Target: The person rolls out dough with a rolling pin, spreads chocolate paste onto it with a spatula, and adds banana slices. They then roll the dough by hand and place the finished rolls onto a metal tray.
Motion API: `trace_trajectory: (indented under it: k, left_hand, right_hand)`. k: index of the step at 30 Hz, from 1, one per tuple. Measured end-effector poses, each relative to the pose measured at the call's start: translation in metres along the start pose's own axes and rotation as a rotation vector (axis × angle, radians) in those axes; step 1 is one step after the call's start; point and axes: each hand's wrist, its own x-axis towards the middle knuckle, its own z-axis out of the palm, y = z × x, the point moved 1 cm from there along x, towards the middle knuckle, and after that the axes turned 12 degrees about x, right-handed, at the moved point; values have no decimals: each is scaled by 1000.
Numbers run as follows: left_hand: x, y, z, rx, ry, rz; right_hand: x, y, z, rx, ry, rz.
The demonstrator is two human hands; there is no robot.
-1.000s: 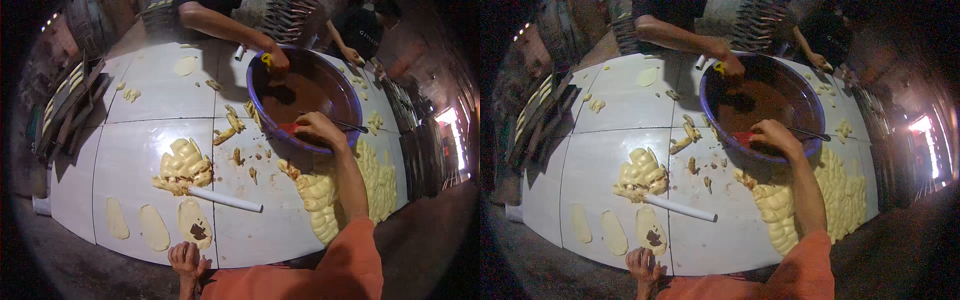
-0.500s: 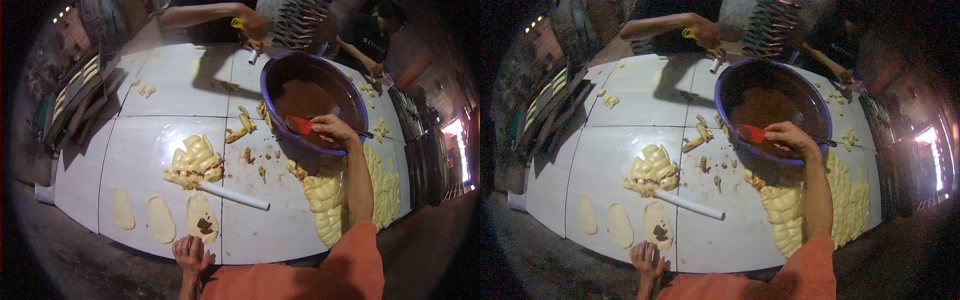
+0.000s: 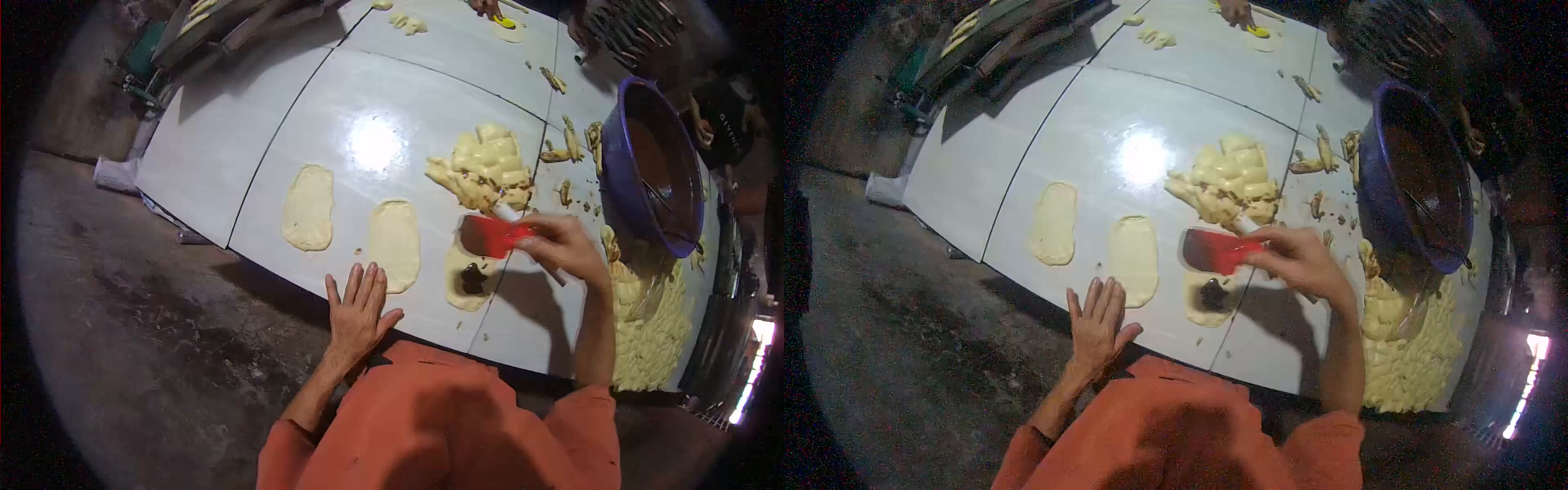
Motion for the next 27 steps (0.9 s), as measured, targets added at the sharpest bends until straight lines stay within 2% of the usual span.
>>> trace_trajectory:
  k: [1, 3, 7, 9, 10, 15, 19, 22, 27]
  left_hand:
    - [0, -5, -1, 51, -101, 22]
    - [-5, -16, 1, -9, -138, 33]
    - [-7, -27, -3, 0, -141, 101]
    - [-10, -30, 1, -42, -140, 118]
    - [-11, -30, 3, -69, -143, 127]
    - [3, -31, -1, -140, -45, 163]
    - [29, -17, -2, -200, -9, 207]
    - [42, -13, -8, -214, -113, 127]
    - [31, -29, -7, -140, -170, 115]
  right_hand:
    - [10, 13, 26, -44, -18, -77]
    - [21, 12, 81, -328, -30, -275]
    - [22, 3, 135, -571, -48, -327]
    - [17, -1, 137, -676, 87, -365]
    - [13, 10, 137, -790, 123, -309]
    - [-7, 8, 157, -819, 262, -301]
    - [-10, 20, 172, -707, 352, -227]
    - [-14, 17, 172, -543, 376, -112]
    - [-19, 24, 172, -419, 472, -49]
